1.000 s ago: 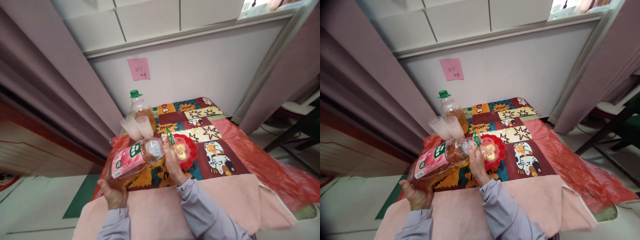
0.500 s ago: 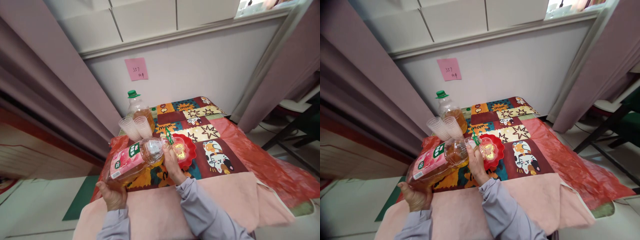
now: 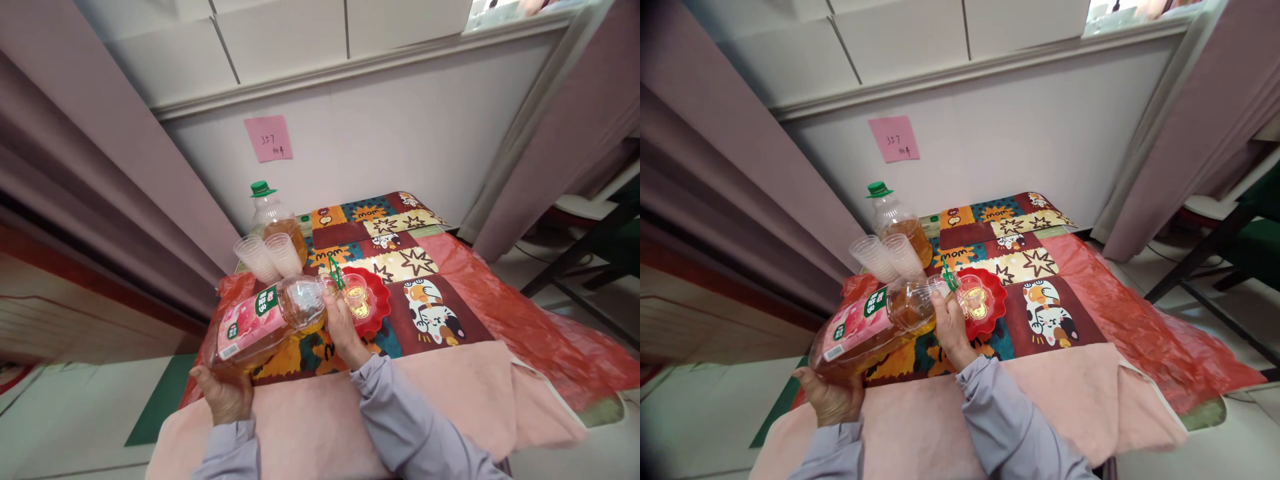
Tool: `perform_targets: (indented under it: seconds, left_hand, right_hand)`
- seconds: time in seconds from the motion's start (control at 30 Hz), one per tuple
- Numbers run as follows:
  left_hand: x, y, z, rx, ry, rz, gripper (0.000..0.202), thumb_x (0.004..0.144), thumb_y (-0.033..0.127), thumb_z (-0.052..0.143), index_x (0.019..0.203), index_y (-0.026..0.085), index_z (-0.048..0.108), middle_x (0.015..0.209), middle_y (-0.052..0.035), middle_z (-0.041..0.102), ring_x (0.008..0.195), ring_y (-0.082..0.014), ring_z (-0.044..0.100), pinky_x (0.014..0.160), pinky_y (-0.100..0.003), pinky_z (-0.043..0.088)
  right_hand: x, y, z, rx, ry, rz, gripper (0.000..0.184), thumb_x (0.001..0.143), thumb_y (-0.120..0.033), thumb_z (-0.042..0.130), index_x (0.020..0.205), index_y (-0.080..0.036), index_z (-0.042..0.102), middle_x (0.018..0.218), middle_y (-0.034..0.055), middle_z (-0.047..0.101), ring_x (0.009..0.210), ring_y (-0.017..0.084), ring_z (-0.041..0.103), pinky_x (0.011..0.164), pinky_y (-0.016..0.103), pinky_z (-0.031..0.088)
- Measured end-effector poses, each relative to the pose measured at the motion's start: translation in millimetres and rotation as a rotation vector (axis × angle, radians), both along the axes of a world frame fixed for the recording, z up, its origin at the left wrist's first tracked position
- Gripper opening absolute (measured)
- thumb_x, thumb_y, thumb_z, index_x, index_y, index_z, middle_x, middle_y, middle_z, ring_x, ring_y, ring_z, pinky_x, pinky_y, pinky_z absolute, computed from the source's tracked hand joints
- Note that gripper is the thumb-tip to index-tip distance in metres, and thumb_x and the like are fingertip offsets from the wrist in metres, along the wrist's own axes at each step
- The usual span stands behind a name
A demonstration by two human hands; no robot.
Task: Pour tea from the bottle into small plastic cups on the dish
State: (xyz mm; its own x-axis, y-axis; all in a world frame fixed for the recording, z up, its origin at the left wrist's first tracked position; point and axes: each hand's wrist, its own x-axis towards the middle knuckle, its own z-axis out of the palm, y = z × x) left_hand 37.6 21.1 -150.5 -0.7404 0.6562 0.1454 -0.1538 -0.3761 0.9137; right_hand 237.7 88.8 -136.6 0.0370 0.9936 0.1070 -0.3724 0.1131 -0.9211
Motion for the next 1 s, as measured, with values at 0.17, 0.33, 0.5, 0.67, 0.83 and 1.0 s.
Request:
perform_targets:
  seconds: [0.17, 0.33, 0.5, 0.67, 0.83, 1.0]
  left_hand:
    - [3.3, 0.2, 6.0, -0.009, 0.019, -0.044, 0.105, 0.069, 0.1, 0.058, 0.139, 0.023, 0.07, 0.15, -0.0137, 0.067, 0.145, -0.0421, 0.057, 0.117, -0.061, 0.05]
    - [4.8, 0.1, 5.5, -0.011, -0.007, -0.001, 0.1, 0.069, 0.099, 0.06, 0.129, 0.021, 0.073, 0.141, -0.014, 0.072, 0.143, -0.0418, 0.058, 0.119, -0.059, 0.049]
    - [7.2, 0.8, 6.4, 0.012, 0.008, 0.01, 0.094, 0.073, 0.096, 0.06, 0.127, 0.022, 0.074, 0.145, -0.0121, 0.07, 0.15, -0.0383, 0.052, 0.126, -0.056, 0.041]
    - [7.1, 0.5, 7.4, -0.019, 0.004, 0.007, 0.096, 0.07, 0.1, 0.058, 0.125, 0.023, 0.075, 0.141, -0.0126, 0.072, 0.149, -0.0415, 0.052, 0.127, -0.062, 0.038]
    - [7.3, 0.6, 7.5, -0.017, 0.013, 0.003, 0.097, 0.07, 0.1, 0.058, 0.123, 0.021, 0.075, 0.141, -0.0143, 0.072, 0.148, -0.0423, 0.053, 0.126, -0.062, 0.039]
    - [7.0, 1.8, 7.5, -0.024, 0.005, 0.004, 0.099, 0.066, 0.101, 0.059, 0.122, 0.021, 0.075, 0.141, -0.0147, 0.071, 0.148, -0.0435, 0.053, 0.125, -0.063, 0.04]
  right_hand:
    - [0.2, -0.9, -0.1, -0.034, -0.007, -0.021, 0.056, 0.101, -0.069, 0.053, 0.123, -0.022, 0.075, 0.126, 0.0071, 0.079, 0.125, 0.029, 0.067, 0.116, 0.042, 0.046]
    - [0.2, -1.2, 0.2, -0.034, -0.024, -0.024, 0.054, 0.102, -0.068, 0.051, 0.116, -0.021, 0.075, 0.124, 0.0081, 0.079, 0.122, 0.029, 0.068, 0.117, 0.042, 0.045]
    - [0.7, -1.2, 3.1, -0.048, 0.001, -0.015, 0.057, 0.101, -0.07, 0.053, 0.121, -0.021, 0.074, 0.128, 0.0081, 0.078, 0.126, 0.029, 0.067, 0.119, 0.043, 0.045]
    - [0.4, -1.3, 2.7, -0.044, 0.007, -0.016, 0.058, 0.1, -0.071, 0.053, 0.124, -0.023, 0.074, 0.129, 0.007, 0.078, 0.129, 0.029, 0.066, 0.12, 0.043, 0.045]
    - [1.1, -1.2, 2.6, -0.043, -0.015, 0.004, 0.062, 0.102, -0.072, 0.048, 0.127, -0.021, 0.074, 0.13, 0.0075, 0.078, 0.125, 0.029, 0.068, 0.117, 0.043, 0.047]
    - [2.2, -1.6, 4.7, -0.055, 0.01, 0.0, 0.057, 0.1, -0.071, 0.052, 0.116, -0.022, 0.076, 0.127, 0.0079, 0.079, 0.123, 0.03, 0.069, 0.113, 0.042, 0.049]
